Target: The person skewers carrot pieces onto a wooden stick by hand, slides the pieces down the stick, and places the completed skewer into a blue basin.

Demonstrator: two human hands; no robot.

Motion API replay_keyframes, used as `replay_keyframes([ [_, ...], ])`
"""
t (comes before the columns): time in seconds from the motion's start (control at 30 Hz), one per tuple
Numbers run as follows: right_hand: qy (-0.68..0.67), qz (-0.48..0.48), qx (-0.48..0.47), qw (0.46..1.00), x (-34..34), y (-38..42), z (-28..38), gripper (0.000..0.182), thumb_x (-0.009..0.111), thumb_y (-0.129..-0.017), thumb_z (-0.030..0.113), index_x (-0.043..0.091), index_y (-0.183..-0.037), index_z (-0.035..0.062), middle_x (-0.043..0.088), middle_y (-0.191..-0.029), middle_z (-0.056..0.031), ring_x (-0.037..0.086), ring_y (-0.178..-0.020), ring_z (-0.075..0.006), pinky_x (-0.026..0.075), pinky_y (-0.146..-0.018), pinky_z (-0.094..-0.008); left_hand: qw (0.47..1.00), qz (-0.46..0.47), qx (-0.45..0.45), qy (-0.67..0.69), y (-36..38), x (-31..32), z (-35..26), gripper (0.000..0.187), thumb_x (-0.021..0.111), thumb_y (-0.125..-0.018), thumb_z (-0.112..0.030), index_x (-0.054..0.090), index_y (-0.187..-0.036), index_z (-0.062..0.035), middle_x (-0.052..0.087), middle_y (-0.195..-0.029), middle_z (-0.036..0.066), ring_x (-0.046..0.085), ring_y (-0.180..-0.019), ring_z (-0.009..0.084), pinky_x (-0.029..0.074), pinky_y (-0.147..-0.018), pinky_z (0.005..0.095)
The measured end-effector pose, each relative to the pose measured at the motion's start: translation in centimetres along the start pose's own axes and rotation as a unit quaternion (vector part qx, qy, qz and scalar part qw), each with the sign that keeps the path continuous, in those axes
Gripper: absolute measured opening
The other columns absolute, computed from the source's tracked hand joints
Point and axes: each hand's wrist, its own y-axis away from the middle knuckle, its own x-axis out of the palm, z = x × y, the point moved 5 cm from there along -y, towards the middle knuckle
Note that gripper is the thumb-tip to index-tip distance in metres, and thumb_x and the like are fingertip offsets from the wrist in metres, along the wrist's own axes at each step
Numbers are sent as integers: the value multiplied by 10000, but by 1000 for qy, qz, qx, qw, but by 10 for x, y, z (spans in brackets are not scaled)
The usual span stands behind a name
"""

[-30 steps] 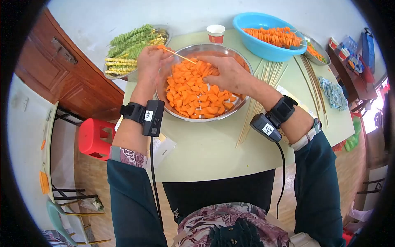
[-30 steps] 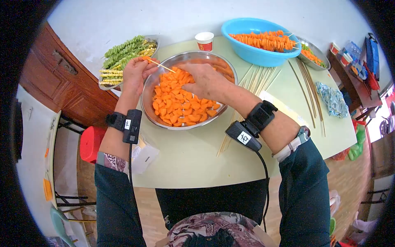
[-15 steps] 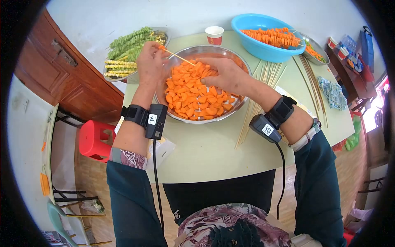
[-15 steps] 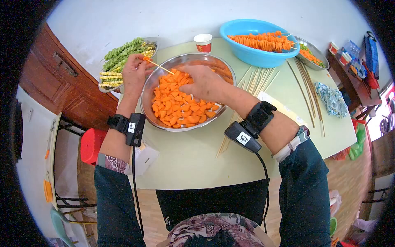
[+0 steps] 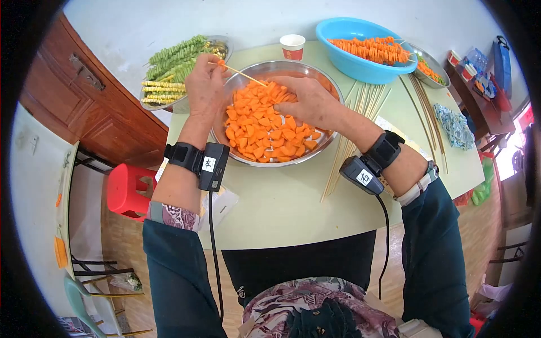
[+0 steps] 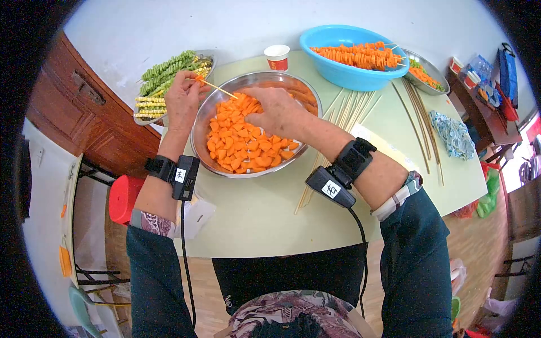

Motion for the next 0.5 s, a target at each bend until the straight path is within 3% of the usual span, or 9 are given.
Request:
replay_keyframes([
  [0.2, -44, 31, 19, 998, 1, -2, -2, 502, 594, -768, 127, 454, -1226, -25, 607, -910, -192, 623, -569, -177, 515, -557, -290, 1000, -4, 0, 30, 3, 4, -3, 111, 531, -805, -4, 536, -916, -16, 656, -774, 130, 660, -684, 163, 509, -588, 258],
  [0.27, -61, 27, 31, 997, 2, -5, -4, 492, 597, -767, 135, 462, -1207, -41, 607, -894, -186, 619, -555, -179, 506, -536, -293, 996, 74, 52, 8, 9, 22, -8, 114, 533, -809, 2, 544, -922, -10, 662, -808, 129, 662, -704, 161, 512, -583, 254],
  [0.5, -52, -21, 13, 998, 0, -4, -6, 476, 609, -765, 150, 474, -1175, -53, 615, -760, -167, 610, -519, -191, 502, -526, -294, 989, 122, -16, 79, 15, 28, -16, 124, 531, -813, 9, 552, -933, -16, 662, -758, 116, 662, -739, 117, 501, -588, 215],
])
